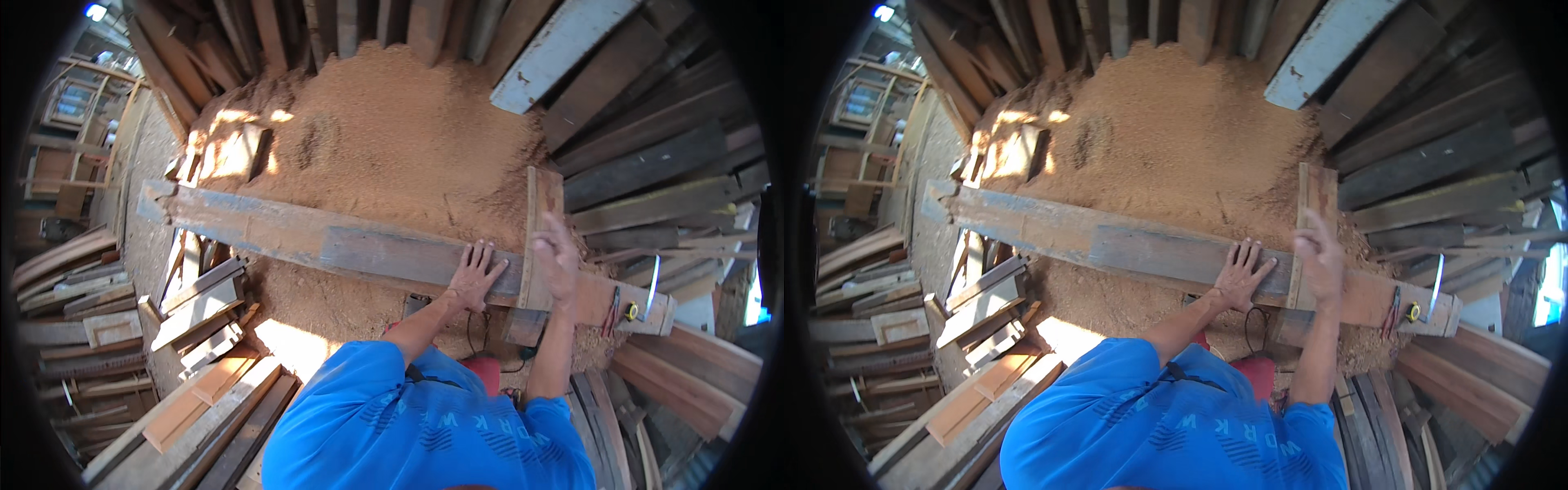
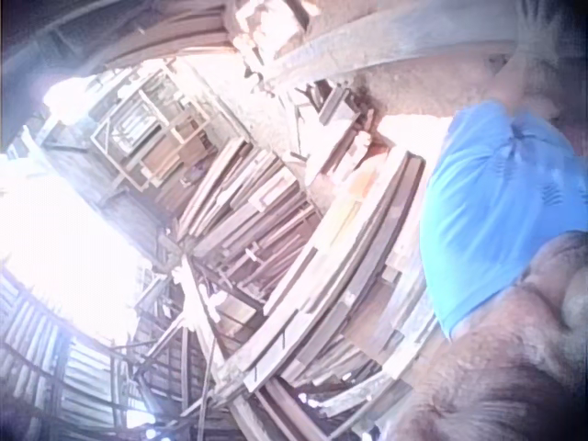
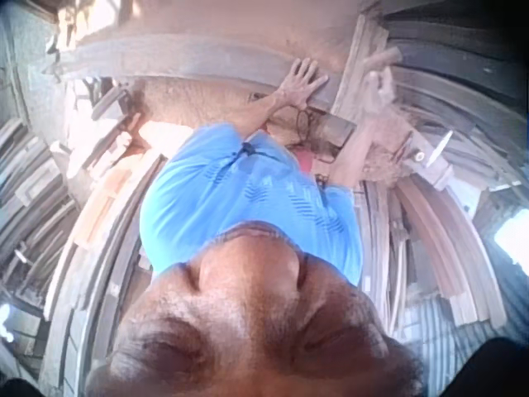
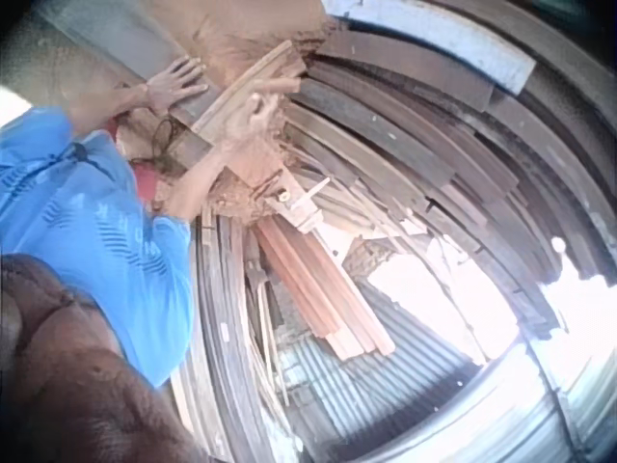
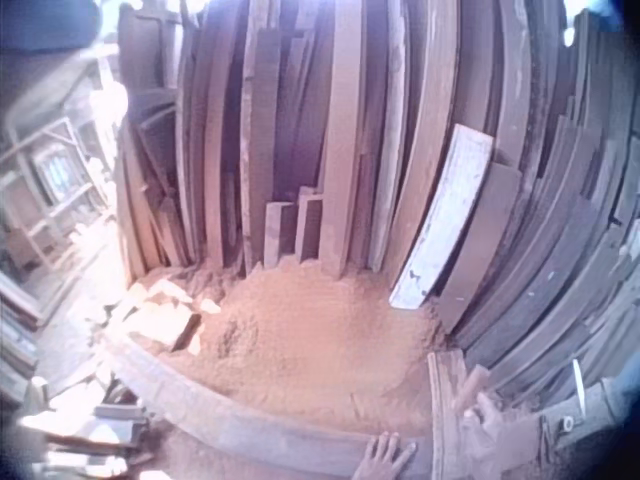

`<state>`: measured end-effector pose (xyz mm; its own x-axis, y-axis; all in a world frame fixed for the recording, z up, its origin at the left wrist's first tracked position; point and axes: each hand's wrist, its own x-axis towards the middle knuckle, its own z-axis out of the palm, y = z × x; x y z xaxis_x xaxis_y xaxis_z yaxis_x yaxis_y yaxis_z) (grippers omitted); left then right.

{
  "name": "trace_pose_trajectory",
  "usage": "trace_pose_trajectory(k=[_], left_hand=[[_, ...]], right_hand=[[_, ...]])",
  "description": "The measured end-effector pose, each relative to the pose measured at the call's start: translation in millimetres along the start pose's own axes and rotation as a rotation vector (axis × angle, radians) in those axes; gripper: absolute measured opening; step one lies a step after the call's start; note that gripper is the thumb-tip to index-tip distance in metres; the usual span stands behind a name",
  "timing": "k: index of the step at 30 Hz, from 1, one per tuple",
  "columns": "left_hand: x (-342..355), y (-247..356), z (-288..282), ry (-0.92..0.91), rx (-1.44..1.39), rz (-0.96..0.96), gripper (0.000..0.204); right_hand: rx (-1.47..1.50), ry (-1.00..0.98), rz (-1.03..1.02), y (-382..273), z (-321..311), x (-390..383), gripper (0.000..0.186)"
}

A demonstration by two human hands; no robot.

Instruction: The person measures a large wooden beam using a tape measure and marks it with a pencil, then uses a circular saw to cut the beam, and finally sorts through various pieces of lumber.

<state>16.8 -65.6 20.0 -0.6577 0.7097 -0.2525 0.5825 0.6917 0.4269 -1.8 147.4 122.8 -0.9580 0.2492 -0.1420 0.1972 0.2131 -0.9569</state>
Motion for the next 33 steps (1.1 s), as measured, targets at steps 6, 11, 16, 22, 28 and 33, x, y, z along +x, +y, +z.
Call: trace_pose_trajectory(k=[6,11,16,22,28,33], left_hand=[[6,3,-4,-0.028,0.007,0.006,0.120],[9,7,12,-0.004,0.026,0.018,0.112],[9,12,5,-0.055,0.094,-0.014,0.111],[12,7,13,-0.007,0.057,0.040,0.119],[19,7,41,0.145,0.202,0.005,0.110],[19,21,41,0.185,0.255,-0.032,0.103]], right_hand=[[-0.533,0.382,-0.013,20,-9,-20,0.057],[-0.769,0.759,0.228,147,-52,-95,0.061],[0.398,0.491,0.655,132,-6,-85,0.050],[0.722,0.675,0.454,147,-19,-69,0.044],[0.869,0.663,0.401,211,-183,-112,0.051],[0.899,0.621,0.433,272,-283,-145,0.044]])
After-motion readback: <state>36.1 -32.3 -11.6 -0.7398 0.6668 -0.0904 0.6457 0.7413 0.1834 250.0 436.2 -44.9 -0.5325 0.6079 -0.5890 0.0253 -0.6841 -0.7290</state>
